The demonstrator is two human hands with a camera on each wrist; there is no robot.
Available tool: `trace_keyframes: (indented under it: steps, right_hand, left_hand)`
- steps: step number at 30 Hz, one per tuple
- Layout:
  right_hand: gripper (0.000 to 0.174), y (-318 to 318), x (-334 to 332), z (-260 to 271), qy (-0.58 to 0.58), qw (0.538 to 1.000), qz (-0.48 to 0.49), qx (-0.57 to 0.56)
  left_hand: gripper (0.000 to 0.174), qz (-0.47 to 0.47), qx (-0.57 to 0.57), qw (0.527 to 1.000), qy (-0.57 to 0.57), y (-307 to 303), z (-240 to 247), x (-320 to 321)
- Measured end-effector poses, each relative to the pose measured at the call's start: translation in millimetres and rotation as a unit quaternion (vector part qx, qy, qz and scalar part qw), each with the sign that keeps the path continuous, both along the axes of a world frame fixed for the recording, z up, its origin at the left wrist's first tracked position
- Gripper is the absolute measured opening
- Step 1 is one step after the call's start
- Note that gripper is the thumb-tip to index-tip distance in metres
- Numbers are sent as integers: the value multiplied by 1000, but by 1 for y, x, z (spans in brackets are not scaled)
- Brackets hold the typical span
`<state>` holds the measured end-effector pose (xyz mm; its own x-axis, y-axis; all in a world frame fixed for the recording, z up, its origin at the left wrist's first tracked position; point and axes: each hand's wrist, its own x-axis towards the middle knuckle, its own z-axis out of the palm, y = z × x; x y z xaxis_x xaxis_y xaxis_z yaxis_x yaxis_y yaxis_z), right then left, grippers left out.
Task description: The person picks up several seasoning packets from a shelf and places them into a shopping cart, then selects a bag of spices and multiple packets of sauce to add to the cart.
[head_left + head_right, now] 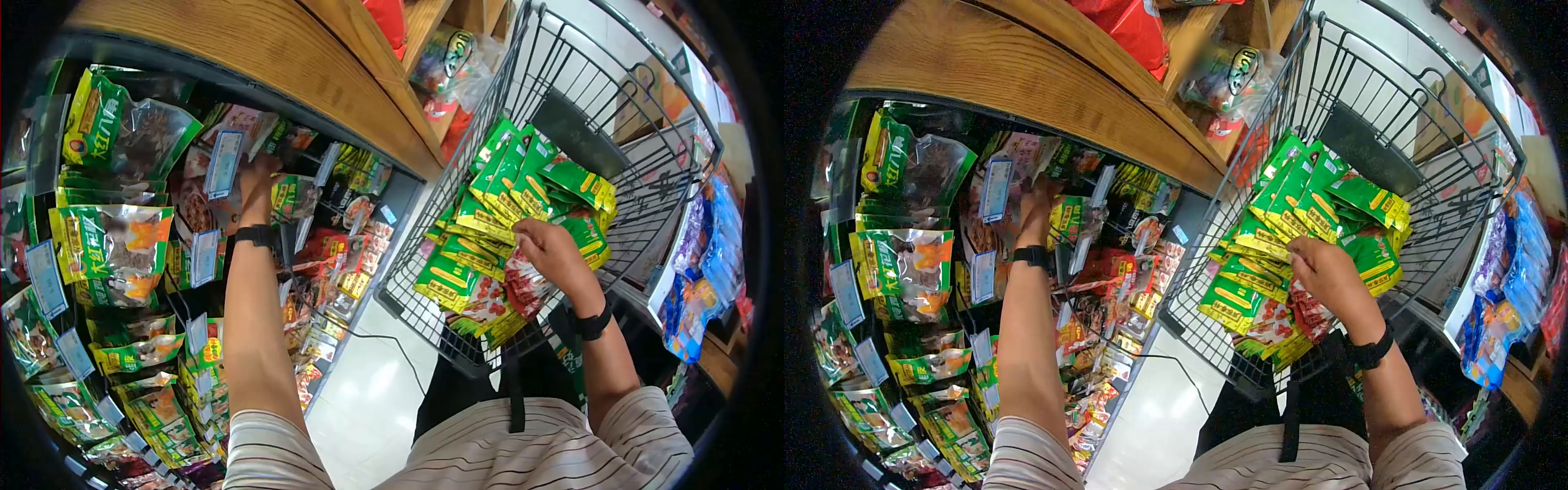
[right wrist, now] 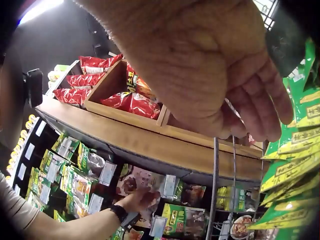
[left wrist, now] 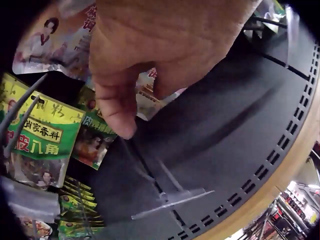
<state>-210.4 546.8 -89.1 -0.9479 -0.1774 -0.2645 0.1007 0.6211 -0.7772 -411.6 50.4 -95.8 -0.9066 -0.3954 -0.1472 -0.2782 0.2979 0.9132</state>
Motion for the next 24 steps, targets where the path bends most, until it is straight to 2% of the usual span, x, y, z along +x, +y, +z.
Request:
trace_keyframes:
  steps: [3,4,5,6,8,9,12,13,16,17,18,19,20,22,24]
  right_hand:
    - [22,-8,1,-3,-30,1000,-2,7]
    - [22,-10,1,-4,-27,1000,-5,7]
    - [22,-12,2,-6,-23,1000,-9,7]
    - [22,-13,3,-9,-21,1000,-12,6]
    - [22,-16,4,-13,-23,1000,-17,4]
    - [22,-17,5,-15,-25,999,-20,2]
    - [21,-20,7,-20,-49,998,-34,7]
    - [20,-20,10,-28,-30,999,-32,6]
    - [19,-22,14,-32,-40,998,-47,7]
    - [19,-22,15,-35,-36,998,-48,13]
    - [19,-24,15,-35,-42,998,-52,12]
    - [19,-24,15,-34,-48,997,-56,12]
    - [19,-24,14,-33,-54,997,-59,12]
    - [19,-24,14,-35,-58,996,-64,12]
    - [20,-23,14,-38,-61,996,-68,12]
  left_hand:
    - [39,26,-52,998,33,-12,-11,-20]
    - [44,-60,-327,943,2,-27,-20,-30]
    - [48,-142,-574,806,-28,-55,-37,-45]
    - [53,-213,-771,598,-52,-88,-58,-64]
    - [50,-194,-580,769,-186,-109,-78,-105]
    - [48,-105,-345,921,-148,-86,-58,-97]
    - [39,-226,-418,880,-19,-163,-105,-136]
    - [37,-211,-350,908,92,-161,-109,-135]
    - [37,-180,-492,844,111,-131,-73,-124]
    - [36,-177,-555,802,130,-130,-71,-124]
    - [36,-188,-640,736,116,-132,-70,-123]
    - [35,-194,-718,660,108,-133,-70,-123]
    - [34,-212,-806,549,65,-135,-68,-122]
    - [32,-206,-845,493,-38,-146,-80,-134]
    - [31,-168,-758,611,-152,-197,-140,-177]
